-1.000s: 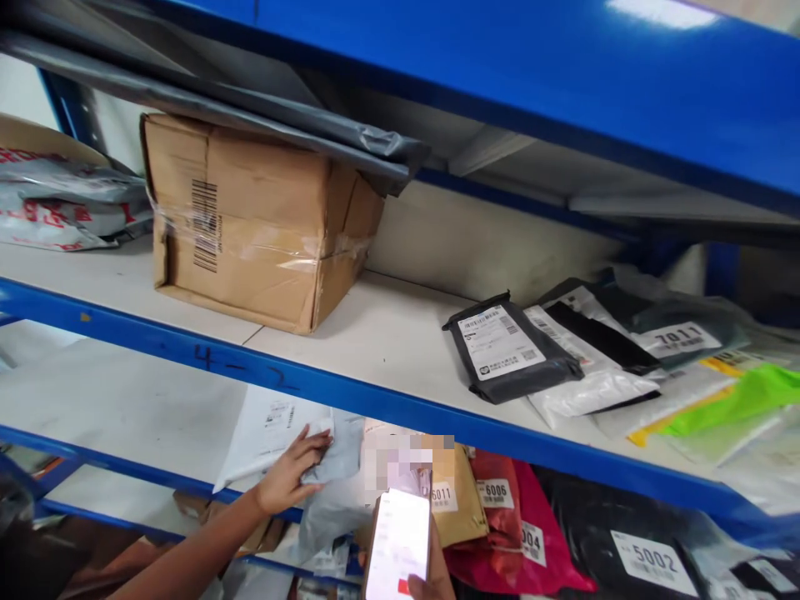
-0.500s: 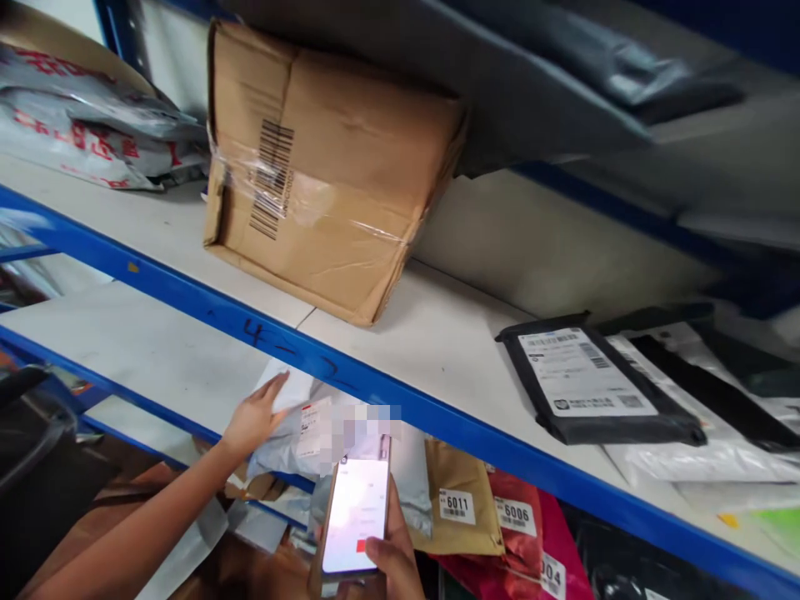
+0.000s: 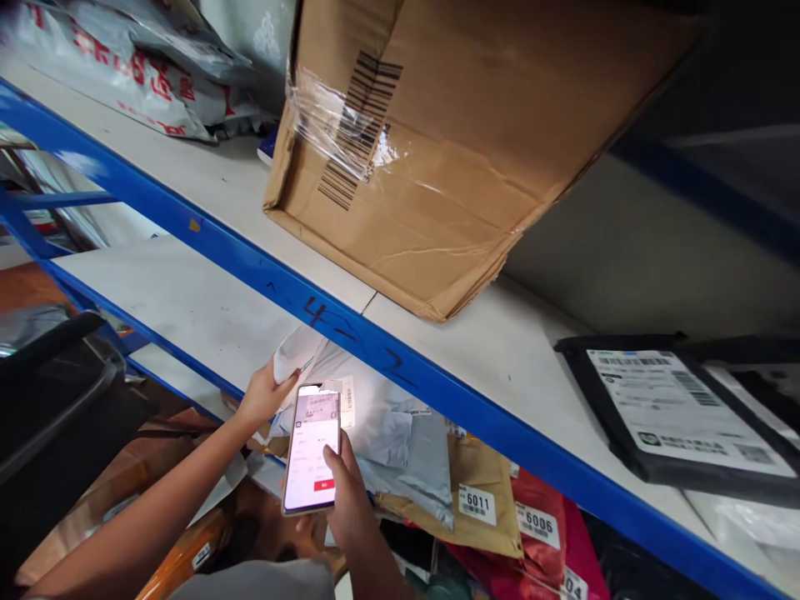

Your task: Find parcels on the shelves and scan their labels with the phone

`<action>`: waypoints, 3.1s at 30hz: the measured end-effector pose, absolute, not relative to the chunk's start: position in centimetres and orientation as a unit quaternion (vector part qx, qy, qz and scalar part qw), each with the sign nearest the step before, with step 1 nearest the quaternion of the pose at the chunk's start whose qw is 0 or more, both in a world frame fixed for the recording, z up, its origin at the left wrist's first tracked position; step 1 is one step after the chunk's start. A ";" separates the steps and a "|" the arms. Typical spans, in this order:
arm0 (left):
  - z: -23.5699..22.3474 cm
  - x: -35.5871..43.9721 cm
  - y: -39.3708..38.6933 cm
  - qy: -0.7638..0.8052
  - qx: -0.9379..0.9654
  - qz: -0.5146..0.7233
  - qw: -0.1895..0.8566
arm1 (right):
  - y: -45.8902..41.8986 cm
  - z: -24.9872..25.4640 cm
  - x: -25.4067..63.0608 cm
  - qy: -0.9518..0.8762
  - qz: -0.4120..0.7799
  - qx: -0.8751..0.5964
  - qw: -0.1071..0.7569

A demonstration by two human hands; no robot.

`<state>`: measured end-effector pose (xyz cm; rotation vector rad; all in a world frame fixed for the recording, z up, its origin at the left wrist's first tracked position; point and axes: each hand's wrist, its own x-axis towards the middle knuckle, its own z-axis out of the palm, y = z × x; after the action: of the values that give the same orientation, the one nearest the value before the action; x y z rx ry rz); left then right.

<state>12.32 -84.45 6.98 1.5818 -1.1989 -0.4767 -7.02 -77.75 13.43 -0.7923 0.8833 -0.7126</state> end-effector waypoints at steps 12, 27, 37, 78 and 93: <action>7.2 12.4 -84.3 -0.496 0.666 -0.211 0.516 | -77.9 13.5 -7.0 0.443 -0.333 -0.339 0.760; 7.4 12.4 -84.3 -0.493 0.679 -0.194 0.508 | -77.7 14.5 -7.4 0.385 -0.328 -0.369 0.780; 7.5 12.1 -84.1 -0.489 0.686 -0.187 0.505 | -76.2 15.8 -8.4 0.427 -0.356 -0.347 0.755; 7.1 11.2 -84.1 -0.511 0.663 -0.179 0.517 | -74.3 16.5 -12.9 0.485 -0.461 -0.307 0.677; 8.8 10.6 -81.7 -0.600 0.647 -0.165 0.441 | -73.6 18.6 -16.2 0.540 -0.502 -0.292 0.609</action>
<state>10.63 -81.75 8.76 1.6065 -1.4900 -0.4096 -16.19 -73.59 18.57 -0.6749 1.2465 -1.1595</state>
